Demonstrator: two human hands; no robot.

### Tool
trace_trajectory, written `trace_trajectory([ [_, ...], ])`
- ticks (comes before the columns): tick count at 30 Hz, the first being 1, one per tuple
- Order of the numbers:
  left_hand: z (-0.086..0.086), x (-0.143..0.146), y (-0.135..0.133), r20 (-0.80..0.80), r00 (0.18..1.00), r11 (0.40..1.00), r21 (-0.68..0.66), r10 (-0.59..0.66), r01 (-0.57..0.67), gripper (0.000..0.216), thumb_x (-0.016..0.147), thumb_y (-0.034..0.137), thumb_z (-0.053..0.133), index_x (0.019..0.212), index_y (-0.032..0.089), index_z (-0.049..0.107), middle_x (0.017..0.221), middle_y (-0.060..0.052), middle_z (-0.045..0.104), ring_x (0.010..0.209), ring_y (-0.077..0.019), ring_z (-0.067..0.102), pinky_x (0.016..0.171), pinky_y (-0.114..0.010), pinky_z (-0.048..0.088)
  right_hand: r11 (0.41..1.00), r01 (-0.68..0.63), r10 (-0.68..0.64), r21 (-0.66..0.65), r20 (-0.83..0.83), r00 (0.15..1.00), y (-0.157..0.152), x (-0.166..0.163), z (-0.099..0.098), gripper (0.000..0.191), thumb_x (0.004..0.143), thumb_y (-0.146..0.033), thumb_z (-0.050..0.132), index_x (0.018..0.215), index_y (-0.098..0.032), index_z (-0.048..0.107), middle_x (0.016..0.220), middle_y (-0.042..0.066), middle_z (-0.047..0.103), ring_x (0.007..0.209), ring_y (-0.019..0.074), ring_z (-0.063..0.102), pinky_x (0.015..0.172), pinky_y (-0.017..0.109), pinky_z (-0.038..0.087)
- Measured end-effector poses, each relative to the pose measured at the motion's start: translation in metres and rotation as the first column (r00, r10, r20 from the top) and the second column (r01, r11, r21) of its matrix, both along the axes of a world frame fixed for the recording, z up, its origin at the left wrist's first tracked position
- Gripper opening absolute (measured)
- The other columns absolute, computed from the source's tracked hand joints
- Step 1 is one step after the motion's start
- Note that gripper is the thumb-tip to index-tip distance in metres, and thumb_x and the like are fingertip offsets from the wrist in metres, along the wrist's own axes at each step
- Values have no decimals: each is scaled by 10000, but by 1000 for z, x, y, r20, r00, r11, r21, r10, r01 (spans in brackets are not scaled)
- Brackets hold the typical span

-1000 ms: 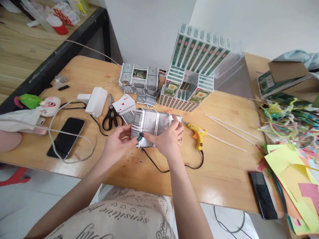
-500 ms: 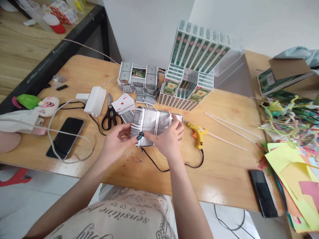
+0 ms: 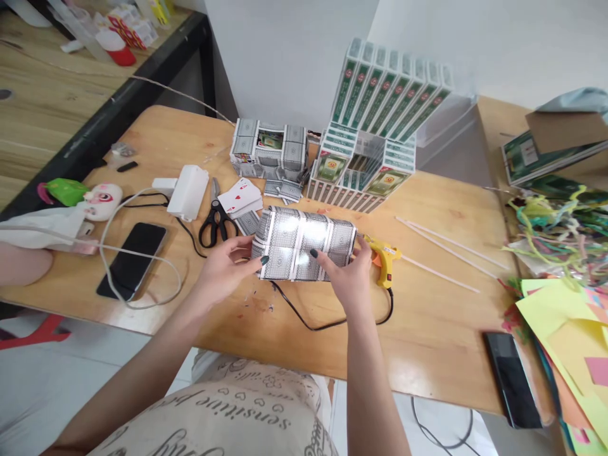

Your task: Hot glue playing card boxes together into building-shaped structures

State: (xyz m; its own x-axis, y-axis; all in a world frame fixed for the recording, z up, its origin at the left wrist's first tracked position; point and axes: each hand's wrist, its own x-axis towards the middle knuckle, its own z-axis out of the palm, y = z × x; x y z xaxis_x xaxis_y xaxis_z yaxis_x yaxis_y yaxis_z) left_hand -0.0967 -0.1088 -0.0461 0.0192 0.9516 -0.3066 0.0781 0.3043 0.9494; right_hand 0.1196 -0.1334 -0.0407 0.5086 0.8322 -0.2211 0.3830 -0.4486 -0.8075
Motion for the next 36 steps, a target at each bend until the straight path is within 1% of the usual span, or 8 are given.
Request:
trace_trajectory([
  [4, -8, -5, 6, 61, 998, 997, -72, 5, 0, 398, 589, 213, 758, 956, 138, 623, 915, -78, 701, 822, -195, 656, 729, -339, 535, 988, -153, 148, 5, -291, 945, -5, 10, -14, 646, 643, -557, 675, 1148, -189, 509, 1126, 93, 633, 1048, 253, 586, 890, 421, 475],
  [7, -13, -8, 9, 97, 995, 991, -136, 8, 6, 361, 593, 214, 763, 922, 139, 634, 916, -79, 713, 799, -189, 668, 743, -350, 542, 987, -162, 157, 8, -289, 944, -6, 10, -19, 584, 652, -550, 670, 1096, -201, 522, 1110, 72, 643, 1043, 248, 595, 889, 415, 486],
  [12, -19, -9, 11, 119, 993, 991, -129, -4, 20, 360, 593, 206, 770, 926, 150, 644, 971, -81, 721, 824, -192, 677, 782, -360, 548, 991, -112, 126, 70, -244, 962, -5, 1, -24, 544, 644, -506, 688, 1067, -216, 509, 1101, 64, 639, 1016, 237, 607, 892, 410, 488],
  [20, -25, -12, 9, 108, 994, 992, -117, -29, 42, 355, 626, 210, 752, 959, 148, 647, 948, -78, 720, 821, -185, 678, 787, -355, 547, 993, -118, 118, 7, 4, 993, -2, -7, -25, 663, 623, -598, 650, 1121, -189, 493, 1120, 133, 615, 1032, 295, 573, 855, 470, 463],
  [25, -24, -10, 9, 141, 990, 989, -150, 4, 18, 346, 611, 224, 774, 922, 140, 646, 911, -79, 719, 822, -193, 675, 771, -353, 548, 986, -56, 114, -157, 386, 916, -4, -32, -12, 1059, 574, -632, 676, 1379, -67, 282, 1360, 306, 386, 1248, 472, 338, 931, 656, 284],
  [28, -20, -9, 9, 131, 991, 987, -161, 19, 2, 380, 594, 243, 789, 922, 130, 633, 905, -84, 714, 830, -198, 670, 774, -353, 542, 971, -73, 166, -228, 420, 892, -4, -46, -5, 1157, 562, -644, 682, 1425, -57, 181, 1425, 339, 258, 1286, 504, 266, 936, 700, 224],
  [32, -13, -6, 8, 111, 993, 986, -168, 28, -9, 445, 578, 260, 802, 945, 112, 599, 892, -84, 698, 811, -189, 661, 767, -343, 532, 940, -145, 275, -310, 429, 861, 1, -56, 5, 1147, 597, -658, 648, 1439, -67, 141, 1466, 353, 127, 1353, 493, 116, 956, 706, 174],
  [36, -8, -1, 6, 114, 992, 984, -176, 48, -27, 439, 573, 267, 804, 919, 119, 578, 890, -76, 684, 814, -188, 655, 762, -339, 523, 898, -204, 354, -390, 366, 861, 7, -55, 14, 1145, 596, -643, 657, 1440, -55, 154, 1469, 362, 90, 1365, 488, 79, 980, 685, 167],
])
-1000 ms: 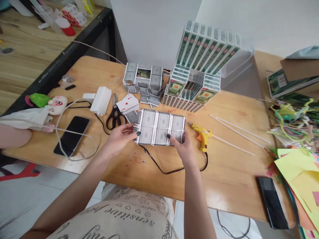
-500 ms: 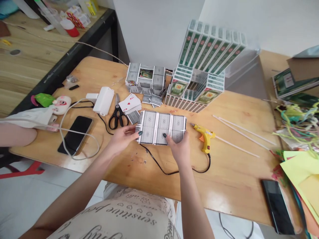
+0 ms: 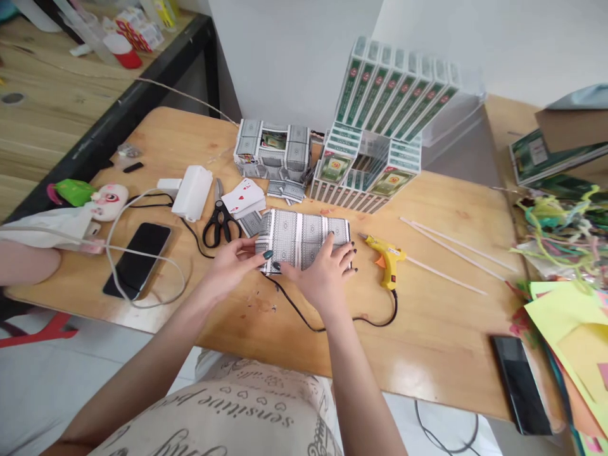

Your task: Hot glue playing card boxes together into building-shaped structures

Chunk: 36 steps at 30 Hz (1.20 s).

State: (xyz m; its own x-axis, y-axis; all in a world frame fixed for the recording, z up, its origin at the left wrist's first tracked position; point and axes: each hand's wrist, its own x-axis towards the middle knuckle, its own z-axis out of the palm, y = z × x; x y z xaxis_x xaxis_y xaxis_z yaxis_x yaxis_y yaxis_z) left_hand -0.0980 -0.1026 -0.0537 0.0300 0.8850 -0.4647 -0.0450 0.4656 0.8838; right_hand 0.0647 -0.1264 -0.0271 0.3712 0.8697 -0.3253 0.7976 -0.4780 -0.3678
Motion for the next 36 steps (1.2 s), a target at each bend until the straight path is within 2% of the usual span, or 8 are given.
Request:
trace_trajectory([
  [3, 0, 1, 0, -15, 1000, 1000, 18, 2, -2, 433, 565, 268, 809, 901, 125, 576, 888, -75, 678, 817, -190, 651, 773, -345, 514, 1000, -10, 10, -3, -11, 1000, 1, 2, 0, 1158, 585, -655, 659, 1438, -51, 162, 1466, 371, 90, 1365, 496, 65, 986, 689, 150],
  [6, -2, -1, -1, -8, 1000, 1000, 27, 3, -2, 442, 554, 269, 814, 893, 124, 571, 889, -71, 672, 812, -183, 646, 783, -345, 505, 997, -46, 45, 56, 11, 999, -2, 0, -4, 1145, 606, -643, 655, 1422, -4, 167, 1458, 389, 86, 1372, 486, 40, 1014, 673, 111],
  [9, -5, -3, -1, 7, 1000, 999, 31, -8, 8, 465, 540, 278, 819, 895, 120, 565, 860, -56, 666, 785, -171, 640, 780, -340, 500, 985, -124, 126, 121, -12, 992, -6, -4, -8, 1074, 674, -583, 632, 1394, 72, 177, 1456, 399, 66, 1386, 450, 11, 1060, 608, 122],
  [13, -7, -4, -2, 13, 1000, 999, 42, -7, 6, 466, 533, 284, 821, 884, 122, 561, 839, -45, 663, 783, -162, 633, 770, -322, 499, 976, -152, 168, 156, -99, 981, -6, -8, -12, 960, 739, -512, 581, 1395, 63, 179, 1475, 370, 38, 1391, 435, -20, 1062, 600, 155],
  [22, -2, -1, 2, -13, 1000, 1000, 27, 9, -9, 429, 534, 280, 814, 842, 139, 550, 792, -29, 659, 768, -172, 639, 744, -330, 509, 986, -131, 151, 101, -217, 964, -3, -18, -5, 828, 791, -370, 509, 1417, 32, 146, 1502, 320, -15, 1394, 387, -105, 1089, 582, 84],
  [30, 1, -1, 2, -25, 1000, 1000, 26, 7, -7, 421, 545, 266, 807, 857, 136, 555, 804, -33, 657, 774, -169, 638, 725, -321, 519, 985, -147, 165, 89, -241, 957, -3, -18, -2, 942, 737, -408, 553, 1419, 56, 98, 1496, 329, -59, 1388, 380, -137, 1102, 560, 35],
  [36, -2, -2, 2, -33, 999, 999, 32, -5, 6, 405, 559, 261, 796, 860, 141, 553, 809, -27, 655, 785, -162, 634, 755, -320, 515, 990, -125, 137, 61, -262, 955, -2, -19, -2, 915, 727, -369, 541, 1427, 29, 106, 1507, 303, -68, 1387, 363, -153, 1102, 558, 21],
])
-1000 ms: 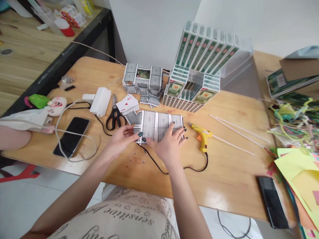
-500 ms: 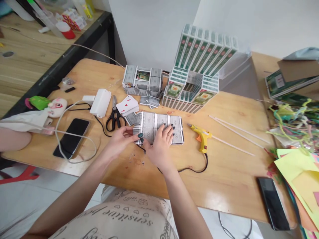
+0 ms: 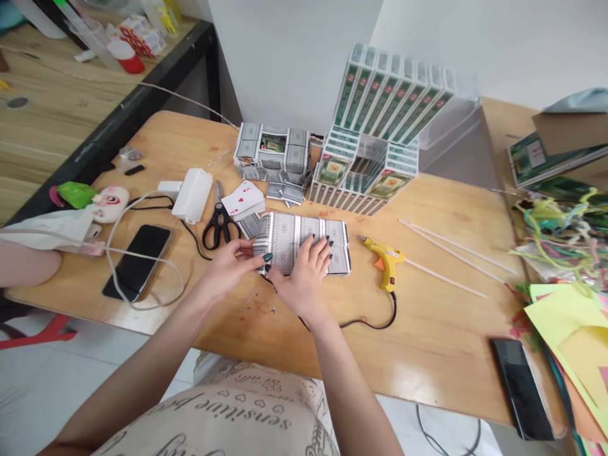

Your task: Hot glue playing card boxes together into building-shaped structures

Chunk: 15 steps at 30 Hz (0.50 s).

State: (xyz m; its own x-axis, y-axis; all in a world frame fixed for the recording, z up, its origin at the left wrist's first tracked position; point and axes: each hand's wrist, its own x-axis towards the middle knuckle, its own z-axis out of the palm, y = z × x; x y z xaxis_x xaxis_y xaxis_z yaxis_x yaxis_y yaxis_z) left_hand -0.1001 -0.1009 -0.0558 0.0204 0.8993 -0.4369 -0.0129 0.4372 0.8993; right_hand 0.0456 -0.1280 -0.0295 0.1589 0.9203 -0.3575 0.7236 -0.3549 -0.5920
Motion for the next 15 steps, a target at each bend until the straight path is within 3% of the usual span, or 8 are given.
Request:
trace_trajectory([
  [5, 2, 1, 0, 9, 1000, 1000, -16, 7, -7, 393, 557, 251, 793, 843, 143, 546, 798, -22, 649, 768, -154, 627, 744, -311, 511, 1000, 27, -27, 10, -37, 999, -1, 2, -1, 842, 749, -328, 488, 1433, -3, 120, 1519, 278, -53, 1396, 339, -141, 1101, 557, 44],
  [15, 1, 1, 1, -2, 1000, 1000, -10, 3, -3, 390, 566, 242, 793, 851, 143, 546, 798, -29, 650, 770, -167, 641, 729, -316, 513, 996, 31, -32, 88, 13, 999, -3, 0, -8, 901, 735, -409, 527, 1436, -31, 105, 1520, 277, -7, 1406, 362, -101, 1083, 588, 78],
])
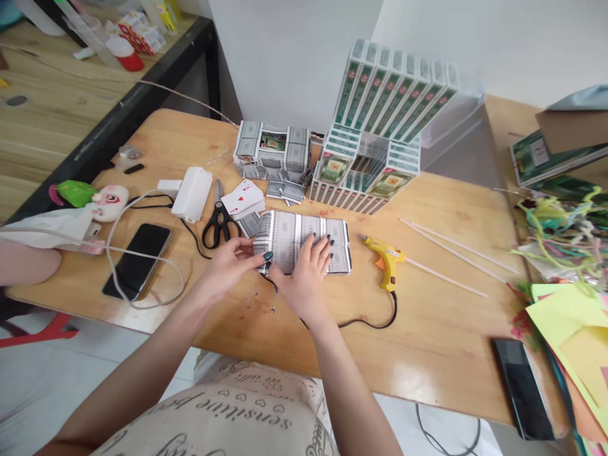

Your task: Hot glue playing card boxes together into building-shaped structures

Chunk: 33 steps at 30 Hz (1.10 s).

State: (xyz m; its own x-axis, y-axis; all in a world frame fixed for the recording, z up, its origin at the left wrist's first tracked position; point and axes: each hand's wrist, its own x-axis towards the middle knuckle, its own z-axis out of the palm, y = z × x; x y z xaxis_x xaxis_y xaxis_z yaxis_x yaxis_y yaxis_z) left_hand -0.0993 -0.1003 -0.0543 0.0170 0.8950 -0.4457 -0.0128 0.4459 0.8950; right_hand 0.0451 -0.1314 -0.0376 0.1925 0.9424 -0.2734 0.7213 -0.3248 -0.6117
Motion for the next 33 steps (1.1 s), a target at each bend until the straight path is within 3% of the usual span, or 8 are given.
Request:
trace_trajectory([
  [9, 0, -1, -1, 7, 1000, 1000, 13, -10, 10, 399, 567, 268, 800, 849, 141, 547, 795, -29, 649, 782, -166, 633, 745, -319, 510, 999, -3, 2, -38, -16, 1000, 0, 1, 4, 869, 742, -386, 500, 1429, -5, 129, 1520, 276, -13, 1404, 361, -110, 1093, 571, 69],
  [14, 3, 1, 0, 10, 1000, 1000, 3, 2, -2, 410, 554, 259, 811, 846, 145, 547, 791, -30, 650, 771, -171, 636, 717, -318, 516, 1000, -1, 1, 22, -1, 1000, -1, 2, 1, 872, 738, -424, 497, 1435, -52, 130, 1528, 254, 13, 1410, 350, -95, 1079, 596, 88],
  [33, 1, 2, 0, 9, 1000, 1000, 10, 0, 0, 412, 543, 261, 815, 837, 137, 554, 784, -31, 646, 747, -162, 627, 724, -319, 506, 1000, 14, -14, 10, -10, 1000, 0, 1, 4, 927, 690, -412, 555, 1422, -14, 148, 1514, 293, -6, 1407, 364, -91, 1084, 586, 66],
])
